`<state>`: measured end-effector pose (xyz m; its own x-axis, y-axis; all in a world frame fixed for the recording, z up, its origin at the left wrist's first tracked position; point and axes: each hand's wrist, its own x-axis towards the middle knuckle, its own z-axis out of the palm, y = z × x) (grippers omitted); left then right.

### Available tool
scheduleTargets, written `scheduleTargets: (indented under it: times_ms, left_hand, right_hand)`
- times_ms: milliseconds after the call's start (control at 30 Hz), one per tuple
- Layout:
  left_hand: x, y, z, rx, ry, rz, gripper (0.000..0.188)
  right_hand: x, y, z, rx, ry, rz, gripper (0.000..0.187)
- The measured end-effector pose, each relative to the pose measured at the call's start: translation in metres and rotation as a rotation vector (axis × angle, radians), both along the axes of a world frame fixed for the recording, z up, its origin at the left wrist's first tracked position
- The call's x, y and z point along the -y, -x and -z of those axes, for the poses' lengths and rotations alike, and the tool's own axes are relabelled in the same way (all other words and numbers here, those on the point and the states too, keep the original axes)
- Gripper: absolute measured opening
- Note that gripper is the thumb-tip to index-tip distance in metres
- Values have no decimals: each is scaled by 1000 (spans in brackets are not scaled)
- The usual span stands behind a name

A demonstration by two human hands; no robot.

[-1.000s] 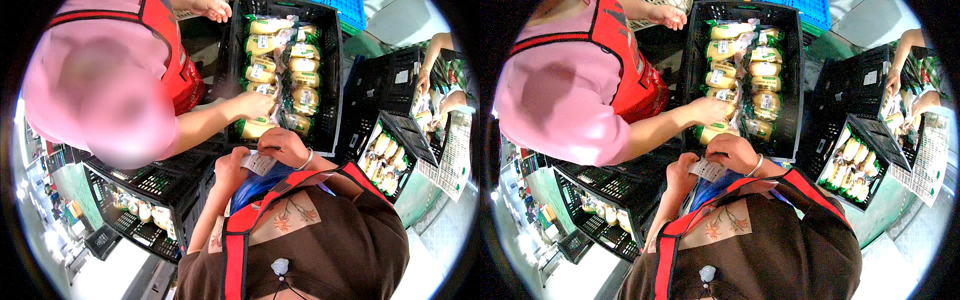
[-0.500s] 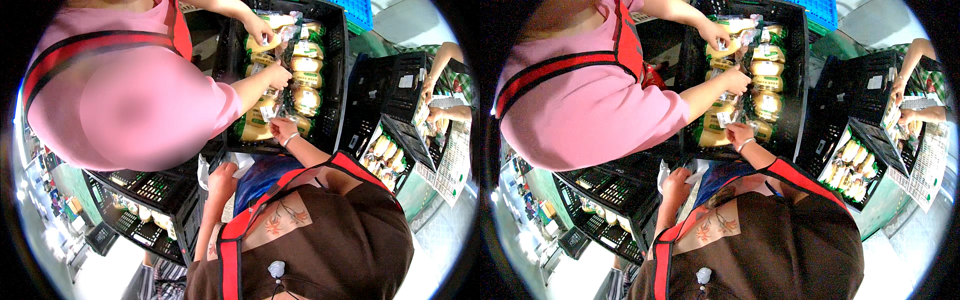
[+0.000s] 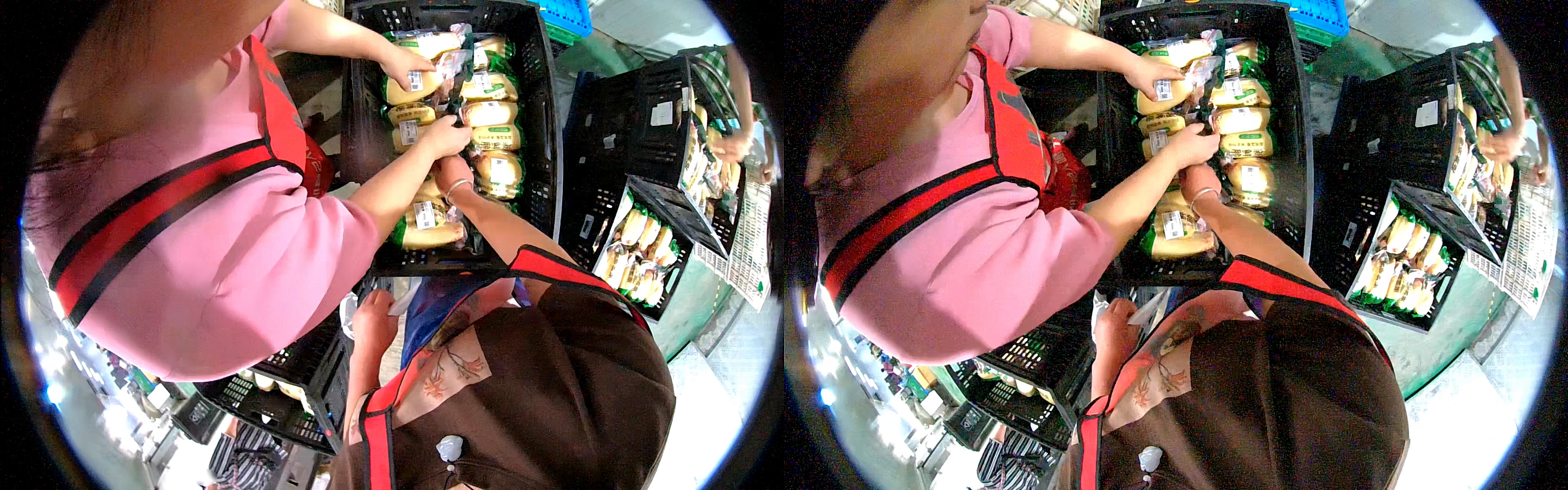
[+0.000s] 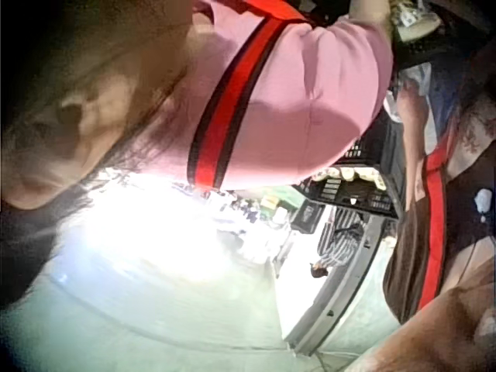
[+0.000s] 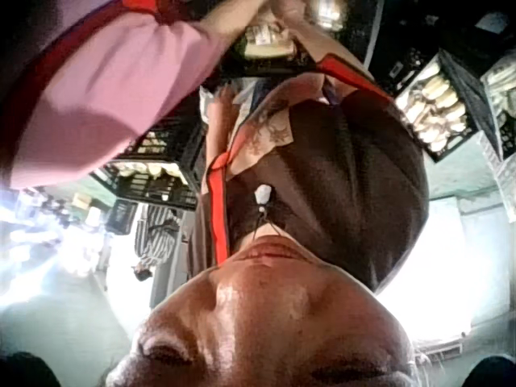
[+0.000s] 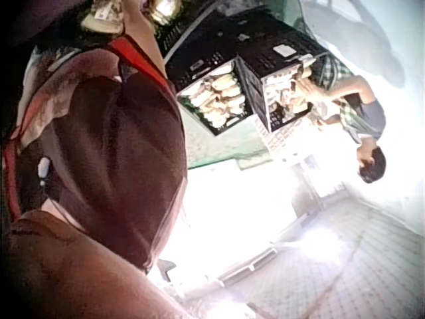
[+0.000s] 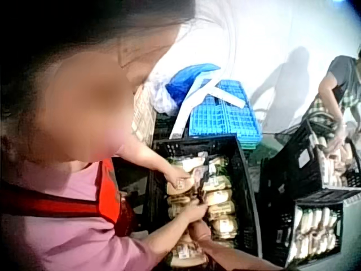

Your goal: The person is stocking packaged food items into black plastic crates in a warehouse or backroom setting. They pick up items from a white basket and place them into the crates, occasionally handling labels or papers. Another worker is visible nearby performing similar tasks.

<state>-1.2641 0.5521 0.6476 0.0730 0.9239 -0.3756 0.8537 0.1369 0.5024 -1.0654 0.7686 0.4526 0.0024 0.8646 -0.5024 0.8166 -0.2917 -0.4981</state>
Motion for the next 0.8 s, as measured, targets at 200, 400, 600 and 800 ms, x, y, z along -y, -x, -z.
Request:
scheduleTargets:
  times_ms: [200, 400, 600, 800]
  left_hand:
    - [-3, -1, 2, 1, -4, 28, 13]
    - [1, -4, 2, -3, -2, 35, 14]
    - [3, -9, -1, 20, 5, 26, 15]
    - [14, -10, 0, 15, -9, 0, 17]
  right_hand:
    - [24, 13, 9, 35, -205, 87, 32]
    - [-4, 22, 9, 176, 164, -21, 23]
    - [-11, 14, 73, 28, -57, 46, 36]
    - [-5, 14, 39, 43, -90, 23, 38]
